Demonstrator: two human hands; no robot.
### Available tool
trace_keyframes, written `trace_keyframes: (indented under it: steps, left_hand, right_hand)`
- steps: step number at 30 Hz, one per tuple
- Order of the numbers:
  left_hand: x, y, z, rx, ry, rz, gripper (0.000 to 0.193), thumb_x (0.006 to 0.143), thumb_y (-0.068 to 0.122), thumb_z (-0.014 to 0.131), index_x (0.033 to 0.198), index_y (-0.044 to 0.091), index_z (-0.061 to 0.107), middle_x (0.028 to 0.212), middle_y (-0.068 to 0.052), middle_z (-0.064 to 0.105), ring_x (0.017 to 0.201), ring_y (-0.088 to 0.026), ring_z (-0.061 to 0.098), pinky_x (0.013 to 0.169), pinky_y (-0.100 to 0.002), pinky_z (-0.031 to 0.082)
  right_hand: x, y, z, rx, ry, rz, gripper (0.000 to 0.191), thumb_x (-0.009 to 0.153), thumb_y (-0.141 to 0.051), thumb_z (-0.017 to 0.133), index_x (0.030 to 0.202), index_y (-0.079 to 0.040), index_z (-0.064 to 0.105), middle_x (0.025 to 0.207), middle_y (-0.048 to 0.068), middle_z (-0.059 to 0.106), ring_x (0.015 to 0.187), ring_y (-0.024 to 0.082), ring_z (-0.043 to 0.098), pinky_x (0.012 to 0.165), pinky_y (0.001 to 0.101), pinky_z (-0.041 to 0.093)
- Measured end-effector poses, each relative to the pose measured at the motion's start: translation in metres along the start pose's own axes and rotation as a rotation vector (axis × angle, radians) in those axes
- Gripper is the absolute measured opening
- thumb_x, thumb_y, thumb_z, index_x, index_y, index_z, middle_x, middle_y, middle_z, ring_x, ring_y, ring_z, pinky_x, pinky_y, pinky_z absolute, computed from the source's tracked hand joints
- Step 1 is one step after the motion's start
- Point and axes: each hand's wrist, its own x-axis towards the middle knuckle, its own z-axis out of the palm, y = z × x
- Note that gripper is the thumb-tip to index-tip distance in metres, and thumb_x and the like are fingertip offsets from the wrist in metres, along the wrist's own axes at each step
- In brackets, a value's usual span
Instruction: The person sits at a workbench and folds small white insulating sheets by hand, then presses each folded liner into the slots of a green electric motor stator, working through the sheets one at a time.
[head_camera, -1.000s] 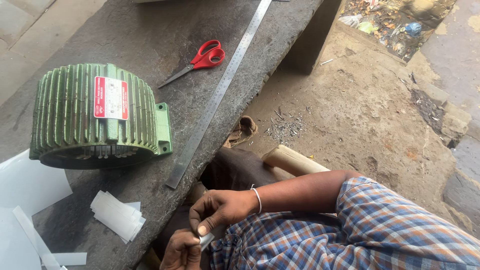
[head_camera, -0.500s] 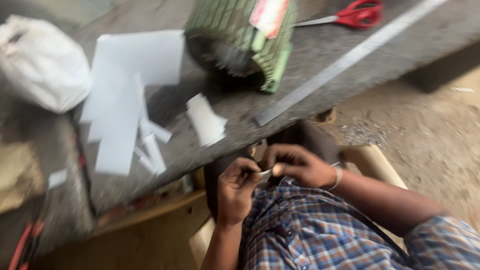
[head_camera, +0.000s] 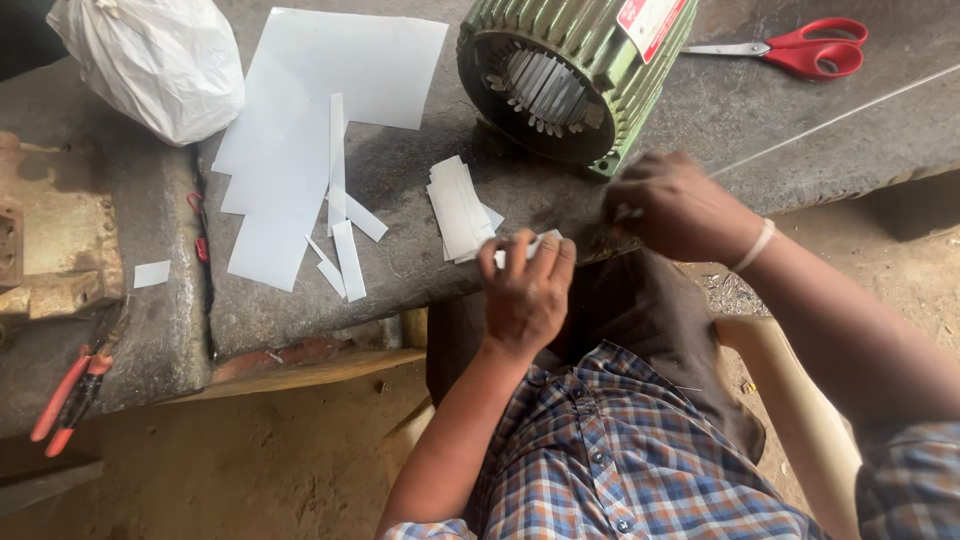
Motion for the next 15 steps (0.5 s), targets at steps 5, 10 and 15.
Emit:
trace_keyframes:
  steps: [5,10,15]
  left_hand:
    - [-0.017,0.007,0.012,-0.068,-0.078,-0.085,0.018,0.099,0.016,0.065,0.111,0.010,0.078,0.108,-0.003,0.074,0.109,-0.024,0.060,0.104,-0.052,0.038]
    - [-0.017,0.017,0.012,-0.082,-0.165,-0.148,0.036,0.099,0.032,0.069,0.128,0.011,0.070,0.123,-0.008,0.065,0.118,-0.029,0.055,0.106,-0.053,0.040]
    - [-0.017,0.010,0.006,-0.033,-0.223,-0.142,0.049,0.097,0.025,0.068,0.145,0.019,0.060,0.133,-0.009,0.053,0.125,-0.031,0.051,0.107,-0.056,0.040]
  right_hand:
    - [-0.022,0.016,0.008,-0.027,0.358,0.131,0.006,0.097,-0.024,0.076,0.100,-0.019,0.075,0.098,0.000,0.068,0.096,0.018,0.057,0.091,0.0361,0.042]
    - [-0.007,0.003,0.028,0.038,0.478,-0.032,0.011,0.093,-0.023,0.080,0.103,-0.020,0.076,0.097,-0.001,0.069,0.091,0.019,0.058,0.083,0.0371,0.040]
    - [0.007,-0.020,0.027,0.099,0.372,-0.067,0.034,0.081,-0.022,0.080,0.115,-0.022,0.077,0.102,0.003,0.068,0.096,0.024,0.059,0.084,0.0377,0.042]
